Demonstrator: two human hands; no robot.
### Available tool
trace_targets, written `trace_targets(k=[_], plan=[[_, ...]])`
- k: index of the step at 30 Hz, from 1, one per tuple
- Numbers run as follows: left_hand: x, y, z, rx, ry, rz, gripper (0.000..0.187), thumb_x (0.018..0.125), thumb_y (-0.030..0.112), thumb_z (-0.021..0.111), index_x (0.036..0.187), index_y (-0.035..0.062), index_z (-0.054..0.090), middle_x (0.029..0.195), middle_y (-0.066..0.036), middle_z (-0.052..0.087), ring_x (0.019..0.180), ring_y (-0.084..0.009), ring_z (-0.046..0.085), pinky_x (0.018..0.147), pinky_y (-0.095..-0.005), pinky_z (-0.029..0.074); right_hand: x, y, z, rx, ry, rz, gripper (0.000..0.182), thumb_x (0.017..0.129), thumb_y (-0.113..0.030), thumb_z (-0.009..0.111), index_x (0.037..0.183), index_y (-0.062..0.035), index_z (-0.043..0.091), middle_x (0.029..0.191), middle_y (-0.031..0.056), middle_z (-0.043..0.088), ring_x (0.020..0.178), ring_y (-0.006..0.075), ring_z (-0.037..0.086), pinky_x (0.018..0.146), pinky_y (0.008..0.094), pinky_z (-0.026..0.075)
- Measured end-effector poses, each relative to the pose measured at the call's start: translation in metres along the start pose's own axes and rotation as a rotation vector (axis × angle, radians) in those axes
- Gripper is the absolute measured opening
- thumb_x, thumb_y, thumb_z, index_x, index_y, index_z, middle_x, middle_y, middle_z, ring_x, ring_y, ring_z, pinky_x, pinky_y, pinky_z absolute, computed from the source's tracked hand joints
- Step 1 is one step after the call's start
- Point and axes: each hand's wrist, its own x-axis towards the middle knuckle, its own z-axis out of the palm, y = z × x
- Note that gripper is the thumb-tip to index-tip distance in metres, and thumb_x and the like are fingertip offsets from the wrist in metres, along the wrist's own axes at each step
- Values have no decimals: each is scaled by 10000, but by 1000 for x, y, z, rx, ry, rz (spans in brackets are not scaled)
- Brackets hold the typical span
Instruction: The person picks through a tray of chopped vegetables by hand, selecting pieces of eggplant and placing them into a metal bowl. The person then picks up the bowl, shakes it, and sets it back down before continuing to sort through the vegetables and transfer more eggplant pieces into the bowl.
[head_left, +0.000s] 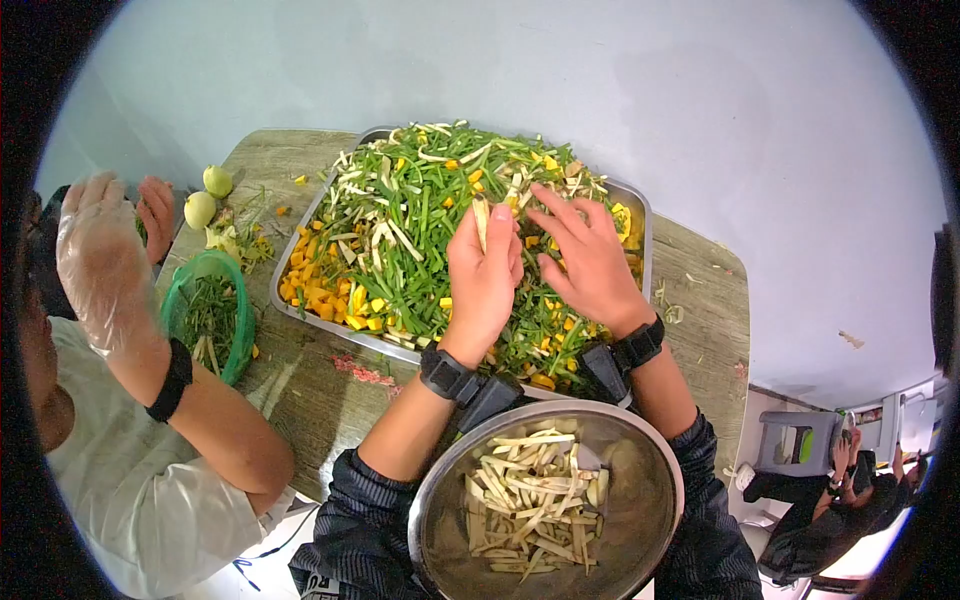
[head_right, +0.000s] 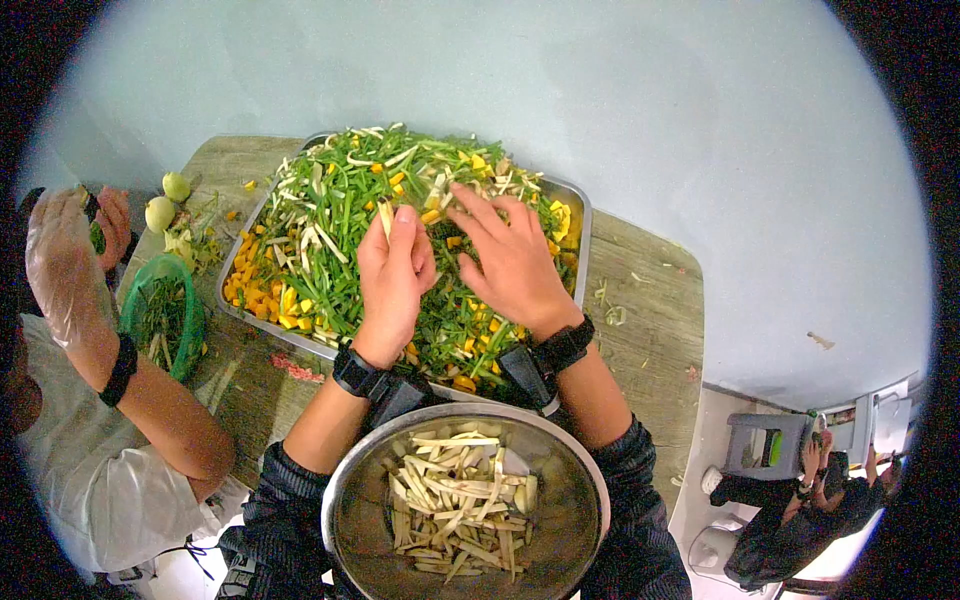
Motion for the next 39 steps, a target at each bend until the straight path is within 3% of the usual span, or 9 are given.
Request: trace_targets(k=[9, 14, 23, 27, 29, 39], plan=[[0, 0, -1, -27, -2, 7, 329, 1084, 350, 476, 853, 118, 454, 622, 57, 367, 484, -38, 306, 426, -221, 216, -1, -2, 1, -9, -19, -13, 642, 834, -221, 679, 1420, -50, 483, 1557, 93, 401, 1270, 356, 442, 1088, 478, 371], [1, -2, -1, -36, -3, 7, 332, 1083, 354, 476, 855, 114, 463, 619, 60, 363, 486, -39, 305, 432, -223, 218, -1, -1, 0, 48, -47, 44, 646, 840, -235, 682, 1416, -35, 469, 1555, 130, 386, 1288, 370, 428, 1104, 475, 359], [0, -3, -1, -21, 8, -3, 326, 1080, 353, 480, 866, 107, 474, 617, 58, 361, 490, -42, 302, 436, -227, 219, -3, -4, 1, -75, -82, 19, 757, 871, -336, 658, 1473, 44, 400, 1626, 118, 296, 1319, 375, 397, 1104, 475, 354], [0, -4, -1, -29, -5, -1, 321, 1081, 345, 477, 866, 106, 473, 617, 56, 361, 492, -43, 305, 437, -229, 222, -4, -6, -1, -23, -122, 61, 735, 875, -300, 652, 1489, 15, 400, 1627, 111, 299, 1365, 387, 356, 1157, 484, 307], [0, -3, -1, -24, 5, -3, 314, 1081, 336, 476, 866, 106, 477, 616, 57, 361, 492, -44, 306, 438, -228, 223, -4, -4, 1, -49, -67, 22, 740, 869, -344, 672, 1456, 35, 430, 1568, 136, 369, 1307, 373, 409, 1095, 469, 354], [-1, -2, -2, -38, -7, -17, 309, 1077, 338, 479, 878, 102, 487, 621, 56, 366, 491, -45, 306, 440, -229, 226, -2, -2, 0, 17, 1, 27, 483, 873, -310, 686, 1228, 0, 580, 1488, 166, 440, 1295, 388, 422, 1086, 491, 357]])
